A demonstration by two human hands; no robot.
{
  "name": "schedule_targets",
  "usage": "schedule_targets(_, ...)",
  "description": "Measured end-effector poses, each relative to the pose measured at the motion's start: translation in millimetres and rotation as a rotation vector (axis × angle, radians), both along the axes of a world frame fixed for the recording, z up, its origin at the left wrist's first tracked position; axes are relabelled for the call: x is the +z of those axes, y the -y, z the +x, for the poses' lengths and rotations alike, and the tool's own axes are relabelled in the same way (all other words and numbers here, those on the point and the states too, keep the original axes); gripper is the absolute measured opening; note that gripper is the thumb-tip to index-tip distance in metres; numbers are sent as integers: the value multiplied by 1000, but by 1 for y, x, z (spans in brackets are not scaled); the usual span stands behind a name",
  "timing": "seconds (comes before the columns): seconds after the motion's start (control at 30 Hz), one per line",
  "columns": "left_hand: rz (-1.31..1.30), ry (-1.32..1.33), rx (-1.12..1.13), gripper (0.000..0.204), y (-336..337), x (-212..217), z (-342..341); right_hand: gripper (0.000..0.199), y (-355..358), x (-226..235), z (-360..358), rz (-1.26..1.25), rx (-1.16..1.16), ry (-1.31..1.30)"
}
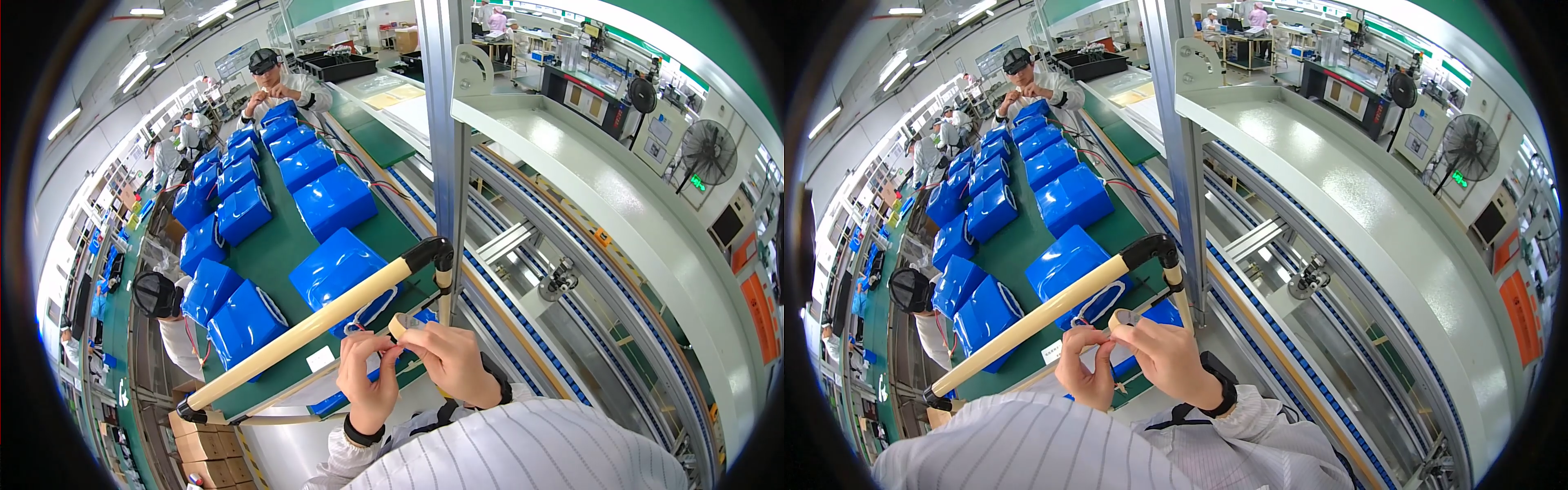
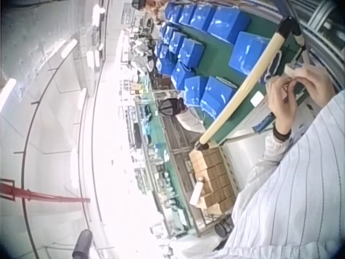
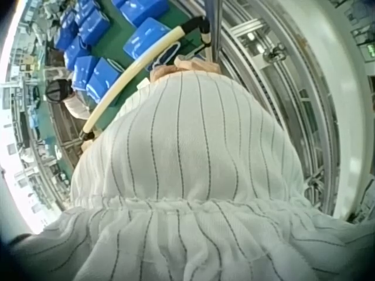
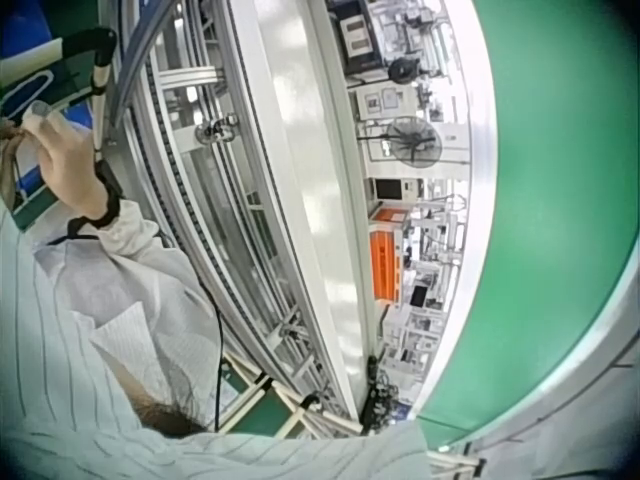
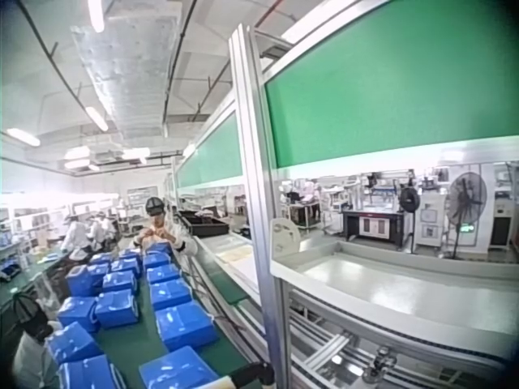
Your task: Apply yellow tape to wires and connectors on a battery assembly rack.
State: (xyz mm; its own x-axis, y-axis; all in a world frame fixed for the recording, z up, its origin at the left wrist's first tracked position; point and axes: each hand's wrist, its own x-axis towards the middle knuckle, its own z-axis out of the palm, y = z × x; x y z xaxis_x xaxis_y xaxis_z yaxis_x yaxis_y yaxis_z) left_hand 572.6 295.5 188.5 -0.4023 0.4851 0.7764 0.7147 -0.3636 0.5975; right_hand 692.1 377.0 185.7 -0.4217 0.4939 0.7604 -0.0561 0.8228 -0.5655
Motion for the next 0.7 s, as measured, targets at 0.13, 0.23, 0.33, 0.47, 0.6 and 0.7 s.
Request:
schedule_targets(0.13,8,-126,-3,20,0,2,-3,26,2,0,-2,-37,20,-49)
schedule_targets(0.23,-27,-64,-47,16,3,2,-4,30,5,1,-5,-152,68,-131)
schedule_targets(0.33,-129,190,-122,13,7,1,-4,31,2,1,-3,-169,131,-148)
schedule_targets(0.47,-137,196,-123,10,8,0,-3,27,-4,-2,0,-56,147,-90)
schedule_targets(0.6,-152,108,-82,11,8,-1,-3,25,-5,-7,-1,-10,128,-115)
schedule_targets(0.7,-96,-48,-48,11,6,0,-6,31,-5,-8,-1,9,115,-144)
